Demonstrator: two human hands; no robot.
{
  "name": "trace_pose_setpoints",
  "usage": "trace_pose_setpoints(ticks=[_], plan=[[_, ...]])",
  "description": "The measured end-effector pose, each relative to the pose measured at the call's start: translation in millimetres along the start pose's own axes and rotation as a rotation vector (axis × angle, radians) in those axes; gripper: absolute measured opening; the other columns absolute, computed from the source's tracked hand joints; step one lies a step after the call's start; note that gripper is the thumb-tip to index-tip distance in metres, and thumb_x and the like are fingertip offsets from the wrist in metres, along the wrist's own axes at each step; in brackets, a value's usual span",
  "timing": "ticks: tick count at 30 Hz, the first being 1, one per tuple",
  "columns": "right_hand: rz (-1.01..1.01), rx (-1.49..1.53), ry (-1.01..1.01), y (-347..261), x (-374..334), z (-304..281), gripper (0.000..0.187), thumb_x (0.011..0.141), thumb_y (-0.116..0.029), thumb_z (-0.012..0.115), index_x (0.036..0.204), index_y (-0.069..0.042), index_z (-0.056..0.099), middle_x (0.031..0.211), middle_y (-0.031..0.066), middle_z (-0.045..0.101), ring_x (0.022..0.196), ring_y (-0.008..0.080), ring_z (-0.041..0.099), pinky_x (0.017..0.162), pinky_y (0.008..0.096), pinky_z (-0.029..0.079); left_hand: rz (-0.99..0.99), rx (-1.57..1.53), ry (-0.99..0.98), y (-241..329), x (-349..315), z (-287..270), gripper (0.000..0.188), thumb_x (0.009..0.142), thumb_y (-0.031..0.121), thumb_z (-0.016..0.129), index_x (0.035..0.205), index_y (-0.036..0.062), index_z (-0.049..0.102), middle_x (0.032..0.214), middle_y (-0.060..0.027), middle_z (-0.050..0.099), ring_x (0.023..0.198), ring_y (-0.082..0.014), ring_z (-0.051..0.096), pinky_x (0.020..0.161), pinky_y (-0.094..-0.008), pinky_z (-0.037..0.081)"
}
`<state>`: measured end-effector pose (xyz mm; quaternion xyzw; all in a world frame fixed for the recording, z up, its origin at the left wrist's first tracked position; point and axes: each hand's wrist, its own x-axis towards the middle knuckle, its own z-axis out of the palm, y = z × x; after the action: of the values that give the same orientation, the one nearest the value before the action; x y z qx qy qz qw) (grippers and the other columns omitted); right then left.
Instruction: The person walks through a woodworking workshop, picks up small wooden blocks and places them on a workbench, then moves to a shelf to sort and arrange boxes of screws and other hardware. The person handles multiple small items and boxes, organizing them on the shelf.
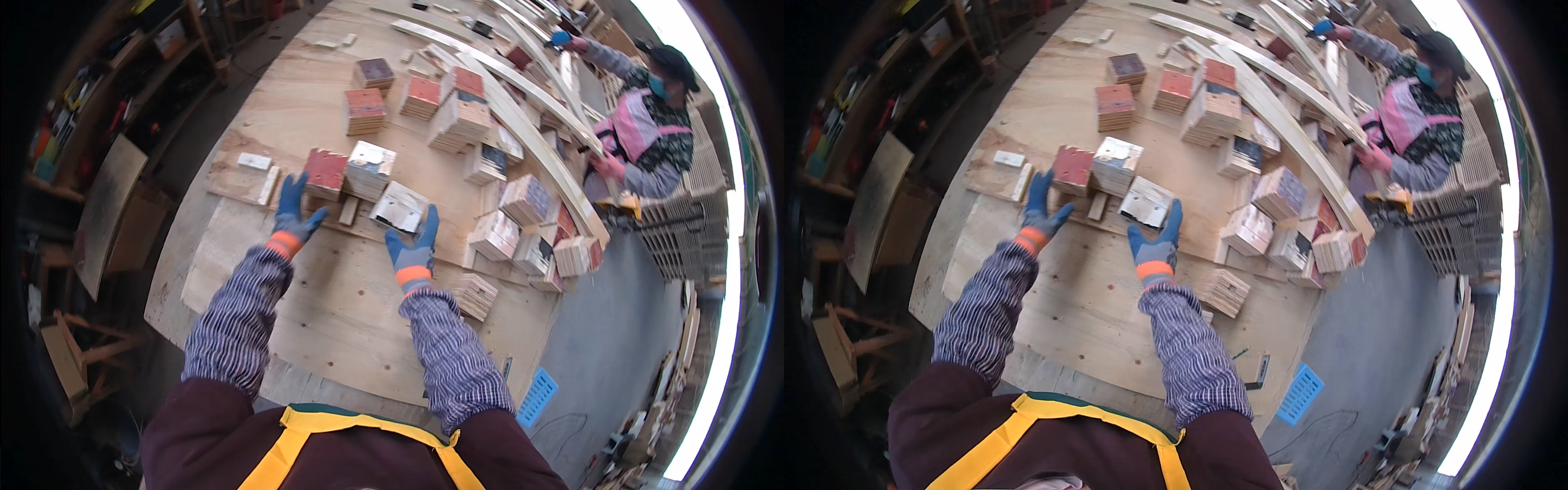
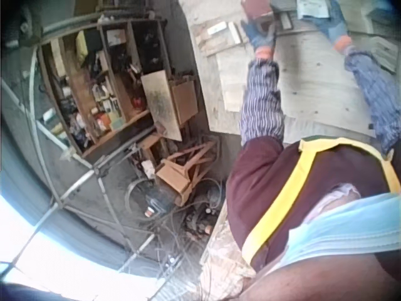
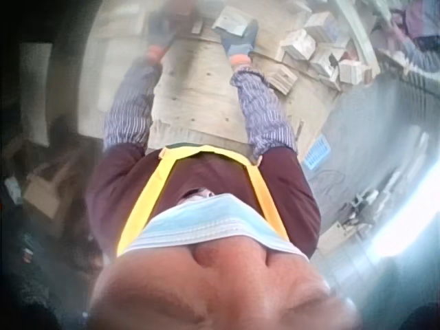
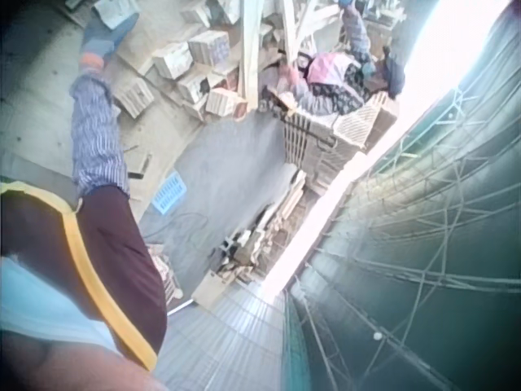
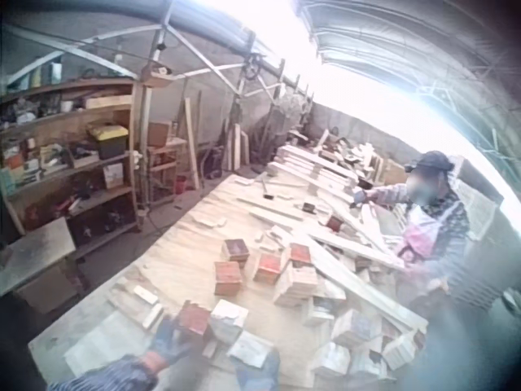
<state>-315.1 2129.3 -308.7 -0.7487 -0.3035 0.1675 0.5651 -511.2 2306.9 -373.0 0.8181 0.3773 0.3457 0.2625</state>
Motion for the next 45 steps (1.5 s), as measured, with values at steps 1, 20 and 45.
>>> trace_pose_setpoints(ticks=[1,20,45], plan=[[-0.002,-0.090,0.029,-0.1,-13.2,-9.3,0.089,0.078,-0.002,0.072,0.151,-0.011,0.022,0.125,0.0159,0.052,0.113,0.0239,0.054,0.095,0.0345,0.045,0.015,-0.056,0.057,-1.8,-17.9,-8.2,0.077,0.082,0.024,0.075,0.146,0.0073,0.036,0.150,-0.0215,0.033,0.138,-0.0348,0.034,0.111,-0.0429,0.033],[0.440,0.136,-0.652,78.7,-375.1,-214.3,0.053,0.089,-0.017,0.062,0.140,-0.022,0.047,0.086,0.0115,0.068,0.080,0.0186,0.064,0.077,0.0327,0.052,-0.760,0.281,-0.390,155.1,-412.3,-312.1,0.033,0.090,0.017,0.061,0.119,0.0021,0.063,0.106,-0.0191,0.068,0.094,-0.0287,0.067,0.083,-0.0377,0.053],[0.322,-0.437,-0.988,140.7,-451.9,-167.0,0.051,0.081,-0.026,0.063,0.128,-0.006,0.059,0.121,0.0193,0.063,0.113,0.0288,0.060,0.096,0.0354,0.046,-1.125,0.050,-0.369,65.2,-613.9,-357.4,0.036,0.092,0.022,0.061,0.122,0.0027,0.061,0.115,-0.0163,0.065,0.103,-0.0261,0.063,0.088,-0.0369,0.051]])
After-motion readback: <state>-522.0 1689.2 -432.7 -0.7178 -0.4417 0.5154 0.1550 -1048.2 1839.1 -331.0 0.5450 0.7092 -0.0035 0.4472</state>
